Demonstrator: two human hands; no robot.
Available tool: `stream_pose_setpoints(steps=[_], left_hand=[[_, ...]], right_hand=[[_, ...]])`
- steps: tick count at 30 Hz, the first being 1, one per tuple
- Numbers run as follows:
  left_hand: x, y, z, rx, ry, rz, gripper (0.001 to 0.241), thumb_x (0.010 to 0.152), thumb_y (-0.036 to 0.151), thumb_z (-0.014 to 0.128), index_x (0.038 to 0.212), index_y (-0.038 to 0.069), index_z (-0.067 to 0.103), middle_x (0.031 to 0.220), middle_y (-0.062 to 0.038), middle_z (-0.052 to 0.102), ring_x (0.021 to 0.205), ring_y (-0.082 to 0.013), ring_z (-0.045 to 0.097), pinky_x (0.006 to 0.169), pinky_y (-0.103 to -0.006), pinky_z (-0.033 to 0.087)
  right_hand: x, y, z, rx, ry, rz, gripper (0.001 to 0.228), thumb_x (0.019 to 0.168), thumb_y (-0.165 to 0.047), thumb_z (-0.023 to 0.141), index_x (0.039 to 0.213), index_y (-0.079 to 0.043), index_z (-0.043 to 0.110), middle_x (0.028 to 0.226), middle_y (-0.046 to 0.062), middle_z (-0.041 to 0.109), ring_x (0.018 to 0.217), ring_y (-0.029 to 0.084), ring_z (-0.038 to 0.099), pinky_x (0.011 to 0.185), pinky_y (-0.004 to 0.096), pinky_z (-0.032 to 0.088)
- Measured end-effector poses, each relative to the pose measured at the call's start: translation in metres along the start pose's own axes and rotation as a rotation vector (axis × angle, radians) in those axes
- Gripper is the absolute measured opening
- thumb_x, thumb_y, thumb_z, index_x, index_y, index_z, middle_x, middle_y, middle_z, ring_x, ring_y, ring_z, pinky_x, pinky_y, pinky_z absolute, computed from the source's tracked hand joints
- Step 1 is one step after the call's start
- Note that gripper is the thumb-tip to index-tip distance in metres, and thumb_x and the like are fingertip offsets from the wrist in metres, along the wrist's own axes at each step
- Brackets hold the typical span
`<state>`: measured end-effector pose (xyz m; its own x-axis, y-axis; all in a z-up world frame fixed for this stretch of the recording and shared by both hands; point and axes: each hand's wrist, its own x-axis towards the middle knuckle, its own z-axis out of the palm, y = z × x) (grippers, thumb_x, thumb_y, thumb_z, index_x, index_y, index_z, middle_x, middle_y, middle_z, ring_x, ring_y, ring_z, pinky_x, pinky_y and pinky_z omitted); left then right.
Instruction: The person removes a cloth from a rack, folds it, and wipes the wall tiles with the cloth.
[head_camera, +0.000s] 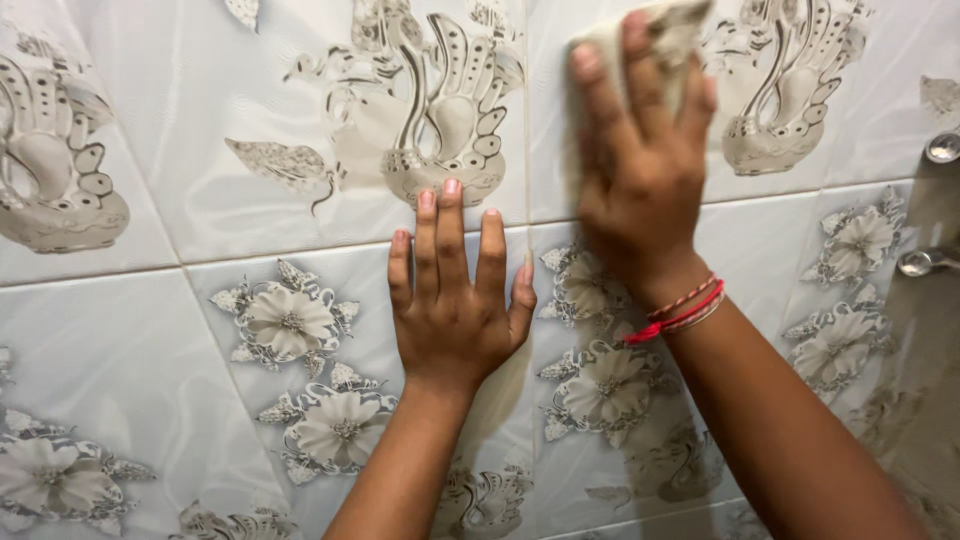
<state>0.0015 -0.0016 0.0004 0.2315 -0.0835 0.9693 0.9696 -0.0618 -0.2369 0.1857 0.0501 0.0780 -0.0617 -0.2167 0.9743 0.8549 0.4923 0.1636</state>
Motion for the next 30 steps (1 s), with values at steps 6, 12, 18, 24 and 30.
stream_pose_setpoints(steps=[6,12,18,24,30], left_hand=[[-0.001,-0.001,-0.001,0.012,-0.019,0.0,0.05,0.106,0.042,0.052,0.145,0.012,0.057,0.157,-0.02,0.046,0.147,-0.0344,0.043,0.122,-0.049,0.026],[0.001,0.001,0.0,0.067,-0.076,-0.01,0.061,0.105,0.048,0.048,0.156,0.014,0.05,0.163,-0.014,0.041,0.15,-0.031,0.038,0.123,-0.0483,0.021],[0.002,0.001,0.002,0.062,-0.121,-0.012,0.068,0.106,0.051,0.046,0.161,0.012,0.045,0.167,-0.013,0.036,0.155,-0.0293,0.031,0.125,-0.0499,0.013],[0.004,0.002,0.0,0.028,-0.132,-0.018,0.069,0.103,0.05,0.046,0.161,0.011,0.042,0.167,-0.012,0.034,0.156,-0.0283,0.027,0.127,-0.0534,0.007],[0.004,0.001,-0.001,0.043,-0.166,-0.016,0.068,0.101,0.044,0.044,0.162,0.012,0.041,0.168,-0.012,0.034,0.157,-0.0279,0.027,0.127,-0.0533,0.008]], right_hand=[[-0.016,0.022,-0.016,0.063,-0.172,-0.331,0.047,0.11,-0.012,0.064,0.155,-0.024,0.059,0.163,0.009,0.049,0.147,0.047,0.039,0.127,0.056,0.029],[-0.019,0.084,-0.034,-0.122,-0.195,-0.46,0.046,0.107,-0.029,0.068,0.153,-0.026,0.063,0.162,0.012,0.051,0.15,0.047,0.036,0.124,0.061,0.025],[-0.003,0.082,-0.029,-0.085,-0.117,-0.173,0.049,0.115,-0.009,0.06,0.162,-0.02,0.054,0.17,0.012,0.045,0.158,0.049,0.03,0.132,0.059,0.021],[0.005,0.019,-0.002,0.038,-0.027,0.165,0.062,0.106,0.003,0.047,0.163,-0.02,0.046,0.17,0.011,0.04,0.156,0.052,0.024,0.132,0.059,0.02],[-0.013,-0.008,0.002,0.039,-0.099,-0.155,0.047,0.114,-0.017,0.057,0.16,-0.023,0.047,0.166,0.009,0.04,0.155,0.046,0.027,0.129,0.06,0.015]])
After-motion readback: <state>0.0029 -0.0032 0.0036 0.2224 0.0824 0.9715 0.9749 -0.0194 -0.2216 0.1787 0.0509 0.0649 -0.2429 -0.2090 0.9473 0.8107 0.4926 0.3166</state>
